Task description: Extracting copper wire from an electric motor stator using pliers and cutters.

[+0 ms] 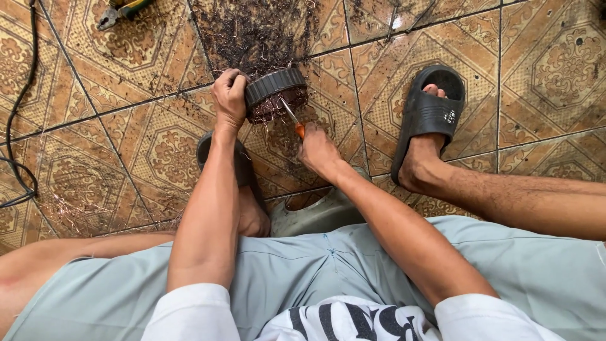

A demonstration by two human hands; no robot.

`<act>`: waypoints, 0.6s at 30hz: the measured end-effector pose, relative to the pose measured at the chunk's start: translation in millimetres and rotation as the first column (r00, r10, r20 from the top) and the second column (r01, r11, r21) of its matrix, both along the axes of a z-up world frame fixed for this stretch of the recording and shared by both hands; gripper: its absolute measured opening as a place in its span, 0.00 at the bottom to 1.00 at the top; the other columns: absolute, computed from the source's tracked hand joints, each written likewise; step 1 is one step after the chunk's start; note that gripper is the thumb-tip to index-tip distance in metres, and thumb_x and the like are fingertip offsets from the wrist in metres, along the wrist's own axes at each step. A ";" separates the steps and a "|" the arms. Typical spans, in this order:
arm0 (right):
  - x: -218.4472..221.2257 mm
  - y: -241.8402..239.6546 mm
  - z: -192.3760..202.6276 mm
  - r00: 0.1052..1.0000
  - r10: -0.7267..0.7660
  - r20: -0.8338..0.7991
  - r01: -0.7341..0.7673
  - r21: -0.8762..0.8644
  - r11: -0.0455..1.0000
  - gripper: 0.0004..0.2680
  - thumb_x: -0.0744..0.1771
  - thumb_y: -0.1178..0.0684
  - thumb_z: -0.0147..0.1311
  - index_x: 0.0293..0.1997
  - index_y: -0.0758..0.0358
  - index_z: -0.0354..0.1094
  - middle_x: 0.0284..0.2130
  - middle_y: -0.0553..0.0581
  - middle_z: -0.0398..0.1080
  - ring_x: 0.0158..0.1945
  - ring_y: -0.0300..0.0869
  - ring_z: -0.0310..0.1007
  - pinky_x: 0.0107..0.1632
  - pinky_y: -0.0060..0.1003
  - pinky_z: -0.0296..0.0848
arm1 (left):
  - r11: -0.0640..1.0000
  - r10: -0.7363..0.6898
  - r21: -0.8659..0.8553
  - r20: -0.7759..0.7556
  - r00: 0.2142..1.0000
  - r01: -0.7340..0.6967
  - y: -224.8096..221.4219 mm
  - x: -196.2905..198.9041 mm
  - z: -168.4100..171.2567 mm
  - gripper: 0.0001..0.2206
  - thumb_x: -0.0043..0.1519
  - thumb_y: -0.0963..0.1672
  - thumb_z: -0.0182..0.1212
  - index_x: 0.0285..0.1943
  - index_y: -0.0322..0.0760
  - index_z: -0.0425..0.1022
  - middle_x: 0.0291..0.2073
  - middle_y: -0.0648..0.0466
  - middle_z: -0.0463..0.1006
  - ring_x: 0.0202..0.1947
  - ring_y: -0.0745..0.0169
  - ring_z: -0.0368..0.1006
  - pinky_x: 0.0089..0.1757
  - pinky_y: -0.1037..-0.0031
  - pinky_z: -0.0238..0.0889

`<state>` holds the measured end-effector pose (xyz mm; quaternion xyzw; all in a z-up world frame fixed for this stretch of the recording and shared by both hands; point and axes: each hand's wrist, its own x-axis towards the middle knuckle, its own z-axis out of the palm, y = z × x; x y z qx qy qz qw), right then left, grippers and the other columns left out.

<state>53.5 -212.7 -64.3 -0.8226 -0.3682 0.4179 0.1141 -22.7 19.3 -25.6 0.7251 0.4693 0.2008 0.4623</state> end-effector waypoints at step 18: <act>-3.0 38.5 52.7 0.885 -0.412 -0.215 0.374 -0.196 0.907 0.21 0.67 0.40 0.46 0.45 0.73 0.78 0.40 0.71 0.79 0.52 0.59 0.79 0.54 0.51 0.78 | 0.889 -0.227 0.234 -0.520 0.823 0.394 -69.5 73.0 93.5 0.29 0.62 0.62 0.53 0.35 0.36 0.81 0.24 0.35 0.80 0.32 0.31 0.81 0.35 0.48 0.73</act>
